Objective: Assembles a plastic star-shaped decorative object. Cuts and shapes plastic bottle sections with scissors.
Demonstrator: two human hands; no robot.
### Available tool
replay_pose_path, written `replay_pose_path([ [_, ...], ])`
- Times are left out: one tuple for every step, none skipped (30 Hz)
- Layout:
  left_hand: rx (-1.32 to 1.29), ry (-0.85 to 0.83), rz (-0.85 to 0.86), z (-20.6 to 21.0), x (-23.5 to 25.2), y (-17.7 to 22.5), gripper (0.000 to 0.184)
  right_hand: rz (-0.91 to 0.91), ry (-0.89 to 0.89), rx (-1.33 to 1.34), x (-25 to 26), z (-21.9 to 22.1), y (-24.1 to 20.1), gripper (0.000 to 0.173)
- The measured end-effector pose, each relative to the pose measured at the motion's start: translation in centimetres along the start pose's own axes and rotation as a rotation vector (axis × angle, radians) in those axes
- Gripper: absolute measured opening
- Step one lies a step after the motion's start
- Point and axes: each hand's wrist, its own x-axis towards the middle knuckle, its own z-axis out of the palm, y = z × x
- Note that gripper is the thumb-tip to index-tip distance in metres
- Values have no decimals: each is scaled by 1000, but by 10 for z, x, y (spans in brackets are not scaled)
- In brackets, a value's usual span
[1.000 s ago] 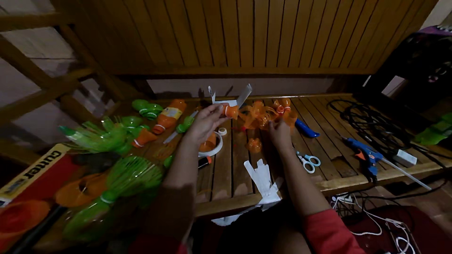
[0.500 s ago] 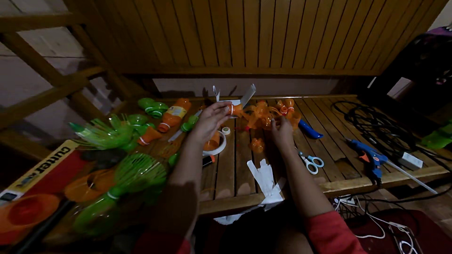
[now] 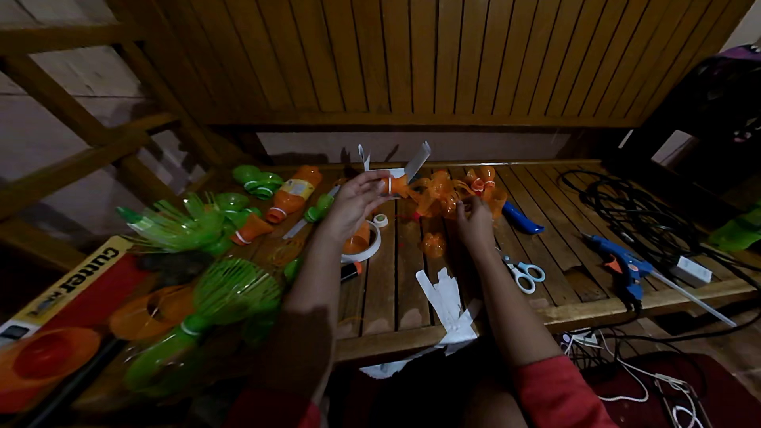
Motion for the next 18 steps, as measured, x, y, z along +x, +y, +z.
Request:
replay_pose_path([
  [-2, -1, 0, 0, 0, 0, 29, 2, 0, 3, 0, 0, 0, 38],
  [0, -3, 4, 0, 0, 0, 29, 3, 2, 4, 0, 0, 0, 38],
  [5, -3, 11, 0, 0, 0, 29, 6, 2, 2, 0, 0, 0, 38],
  [12, -1, 14, -1, 0, 0, 29, 9, 5, 0, 0, 1, 0, 38],
  [20, 1, 15, -1, 0, 0, 29, 12, 6, -3, 0, 1, -1, 38],
  [27, 7, 13, -1, 1, 0, 28, 12, 7, -5, 0, -1, -1, 38],
  [35, 12, 11, 0, 1, -1, 28, 6, 9, -3, -1, -4, -2, 38],
  [40, 13, 10, 0, 1, -2, 28, -8, 11, 9, -4, -11, -4, 39],
  [43, 12, 14, 0, 2, -2, 29, -29, 26, 29, -9, -21, -7, 39],
  [39, 16, 11, 0, 2, -2, 29, -58, 46, 52, -14, -34, -8, 40],
  [25, 18, 7, 2, 2, -1, 29, -89, 80, 66, -20, -49, -6, 39],
  [7, 23, 4, 4, 2, 1, 30, -114, 125, 71, -28, -66, -2, 37],
  [-2, 22, 7, 5, 1, 2, 30, -132, 184, 69, -35, -83, 6, 35],
  [-1, 18, 16, 6, 0, 3, 31, -143, 246, 65, -43, -101, 17, 34],
  [14, 10, 18, 7, -1, 3, 32, -139, 294, 53, -52, -117, 29, 34],
  [30, 7, 16, 9, -3, 4, 34, -126, 316, 38, -60, -131, 41, 34],
  [46, 6, 17, 12, -4, 5, 35, -105, 305, 19, -67, -141, 53, 35],
  [60, 3, 22, 15, -4, 5, 33, -97, 254, -16, -73, -148, 63, 35],
])
